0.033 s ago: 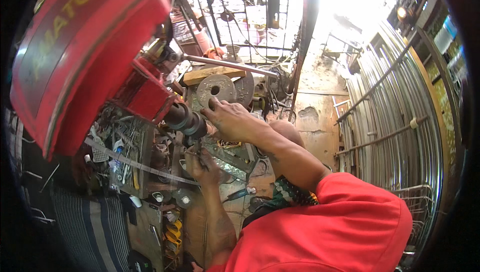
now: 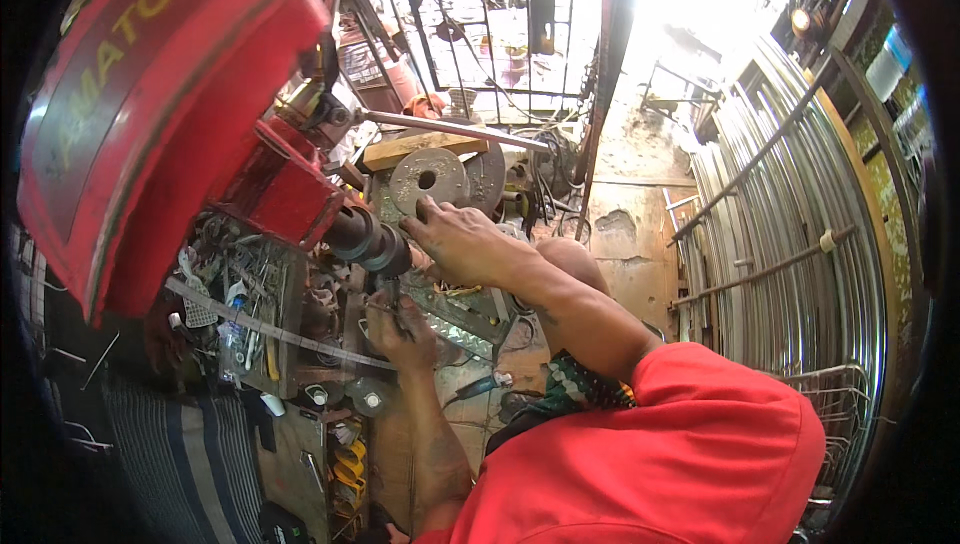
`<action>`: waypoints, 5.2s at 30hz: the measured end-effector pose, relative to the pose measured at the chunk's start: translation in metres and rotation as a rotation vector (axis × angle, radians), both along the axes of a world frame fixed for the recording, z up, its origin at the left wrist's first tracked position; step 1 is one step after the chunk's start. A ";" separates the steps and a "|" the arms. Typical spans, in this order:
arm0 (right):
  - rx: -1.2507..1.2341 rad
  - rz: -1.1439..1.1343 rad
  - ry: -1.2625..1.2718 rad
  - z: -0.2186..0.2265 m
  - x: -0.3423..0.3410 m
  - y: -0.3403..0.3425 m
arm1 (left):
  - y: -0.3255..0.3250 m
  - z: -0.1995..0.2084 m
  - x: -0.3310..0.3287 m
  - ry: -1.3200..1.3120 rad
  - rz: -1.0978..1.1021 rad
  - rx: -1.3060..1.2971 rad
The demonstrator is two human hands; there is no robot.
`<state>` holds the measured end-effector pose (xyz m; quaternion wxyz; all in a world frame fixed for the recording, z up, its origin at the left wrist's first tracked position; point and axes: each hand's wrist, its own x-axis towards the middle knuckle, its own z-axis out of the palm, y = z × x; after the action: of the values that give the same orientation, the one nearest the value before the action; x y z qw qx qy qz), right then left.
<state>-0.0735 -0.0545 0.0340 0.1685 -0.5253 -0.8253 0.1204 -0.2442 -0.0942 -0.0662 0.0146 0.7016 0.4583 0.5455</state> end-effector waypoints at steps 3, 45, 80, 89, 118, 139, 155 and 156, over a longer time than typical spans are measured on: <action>-0.171 -0.015 -0.001 -0.007 -0.002 -0.007 | 0.010 0.006 -0.002 -0.228 0.006 -0.271; -0.148 0.089 0.998 -0.184 -0.149 0.018 | 0.085 -0.090 -0.122 -0.995 -0.540 -0.735; -0.822 -0.053 0.626 -0.063 -0.058 -0.028 | 0.056 0.014 -0.024 -1.227 -0.187 -0.617; -0.399 0.150 0.896 -0.134 -0.070 -0.018 | -0.005 0.040 -0.014 -0.438 -0.173 -0.561; -0.868 -0.002 0.801 -0.105 -0.055 -0.025 | 0.074 0.028 -0.037 -1.096 -0.828 -0.559; -0.540 -0.090 0.316 -0.037 -0.042 -0.048 | 0.000 0.043 -0.031 -1.040 -0.389 -0.828; -0.519 0.208 0.936 -0.006 0.003 0.029 | -0.019 0.039 -0.023 -0.574 -0.229 -0.577; -0.553 0.219 0.929 -0.008 0.004 0.032 | -0.019 0.036 -0.022 -0.418 -0.178 -0.439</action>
<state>-0.0697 -0.0222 0.0265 0.3573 -0.3525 -0.6517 0.5686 -0.2664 -0.1132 -0.0304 0.3072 0.5918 0.4891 0.5623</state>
